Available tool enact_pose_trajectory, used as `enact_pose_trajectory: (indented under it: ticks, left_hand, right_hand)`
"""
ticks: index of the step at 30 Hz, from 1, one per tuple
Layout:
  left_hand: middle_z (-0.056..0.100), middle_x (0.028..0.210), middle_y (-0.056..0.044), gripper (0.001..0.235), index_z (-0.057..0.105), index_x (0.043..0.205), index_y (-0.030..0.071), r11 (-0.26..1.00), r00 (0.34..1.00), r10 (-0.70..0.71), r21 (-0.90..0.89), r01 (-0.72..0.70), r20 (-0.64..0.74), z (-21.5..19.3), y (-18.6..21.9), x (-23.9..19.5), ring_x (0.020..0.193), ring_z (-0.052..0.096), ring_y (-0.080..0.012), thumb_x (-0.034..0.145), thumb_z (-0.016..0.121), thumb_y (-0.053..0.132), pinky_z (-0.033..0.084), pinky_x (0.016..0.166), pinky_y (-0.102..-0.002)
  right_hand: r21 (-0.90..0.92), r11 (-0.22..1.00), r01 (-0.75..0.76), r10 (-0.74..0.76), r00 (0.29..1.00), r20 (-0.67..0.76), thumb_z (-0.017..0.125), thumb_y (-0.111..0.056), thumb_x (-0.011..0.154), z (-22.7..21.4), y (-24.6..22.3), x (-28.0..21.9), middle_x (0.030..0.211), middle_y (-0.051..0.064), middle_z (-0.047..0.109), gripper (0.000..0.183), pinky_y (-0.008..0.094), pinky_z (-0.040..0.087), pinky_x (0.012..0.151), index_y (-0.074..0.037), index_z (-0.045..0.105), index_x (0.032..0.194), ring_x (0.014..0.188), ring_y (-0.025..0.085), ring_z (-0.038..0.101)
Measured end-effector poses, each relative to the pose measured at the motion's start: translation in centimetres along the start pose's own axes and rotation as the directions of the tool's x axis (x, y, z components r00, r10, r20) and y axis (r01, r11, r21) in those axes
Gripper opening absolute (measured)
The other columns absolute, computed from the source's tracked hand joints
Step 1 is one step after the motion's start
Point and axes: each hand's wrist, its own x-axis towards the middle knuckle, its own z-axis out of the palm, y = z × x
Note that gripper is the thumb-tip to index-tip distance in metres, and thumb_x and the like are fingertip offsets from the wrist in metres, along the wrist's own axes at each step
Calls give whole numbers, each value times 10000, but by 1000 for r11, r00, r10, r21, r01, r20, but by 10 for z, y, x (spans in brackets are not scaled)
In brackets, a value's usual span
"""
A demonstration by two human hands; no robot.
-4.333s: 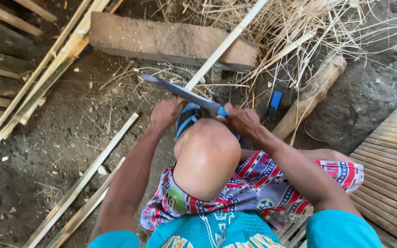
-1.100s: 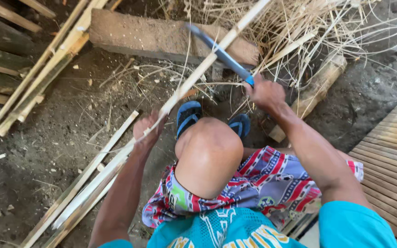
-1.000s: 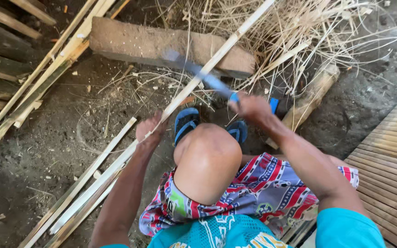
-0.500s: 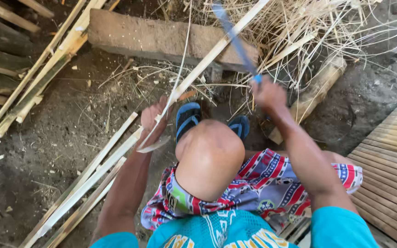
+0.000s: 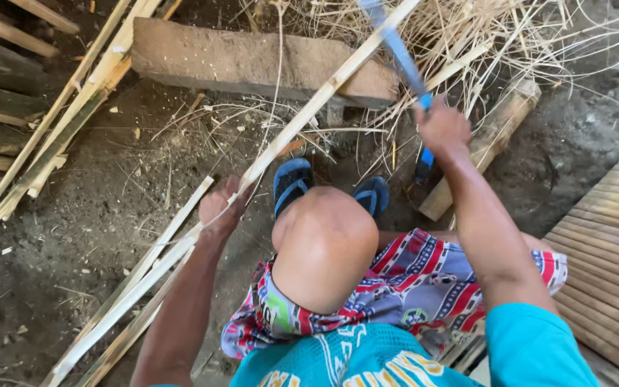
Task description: The person sits on the ground and uses a machete to split long bamboo strips into thinner pieces. They repeatedly strike the bamboo against a wooden block, peel off thin layers, and set the finished strips aside.
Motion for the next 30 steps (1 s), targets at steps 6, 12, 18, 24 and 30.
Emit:
enact_pose_trajectory:
  ticks: [6, 12, 18, 24, 30]
  left_hand:
    - [651, 1096, -189, 585, 456, 1417, -29, 765, 929, 22, -591, -254, -370, -30, 38, 19, 891, 658, -270, 1016, 570, 382, 558, 736, -434]
    - [552, 1026, -125, 198, 497, 1207, 45, 762, 645, -15, -426, -487, -764, -90, 100, 96, 875, 581, -211, 1075, 606, 145, 523, 713, -380]
    - [597, 1140, -136, 305, 493, 1310, -29, 401, 564, -35, -529, -748, -825, -155, 136, 142, 828, 620, -161, 1027, 569, 53, 570, 576, -194]
    - [606, 1230, -150, 143, 710, 1154, 13, 454, 621, 109, -517, -725, -776, -167, 184, 105, 1140, 639, -278, 1069, 612, 71, 558, 953, -410]
    - [567, 1329, -130, 178, 657, 1210, 12, 109, 517, 83, -508, -854, -852, -198, 234, 106, 1248, 667, -286, 1121, 522, 87, 603, 1052, -431]
  right_hand:
    - [87, 989, -119, 123, 992, -37, 504, -531, 1034, 1, 4, 1, 923, 312, 706, 505, 625, 506, 836, -50, 572, 1169, 916, 527, 684]
    - [143, 984, -106, 117, 990, -74, 514, -528, 1034, 13, -3, 3, 898, 320, 691, 490, 632, 505, 802, -52, 565, 1135, 888, 538, 671]
    - [281, 941, -189, 176, 982, 68, 431, -568, 1040, 8, -19, -3, 878, 284, 728, 525, 588, 530, 850, -66, 566, 1113, 887, 474, 728]
    - [337, 931, -139, 161, 986, -38, 477, -565, 1018, 26, -25, -6, 986, 335, 695, 543, 618, 496, 885, -50, 576, 1159, 993, 543, 658]
    - [332, 928, -169, 182, 983, -9, 487, -539, 1011, 28, -27, -2, 1017, 359, 690, 541, 618, 491, 910, -31, 564, 1178, 1008, 555, 653]
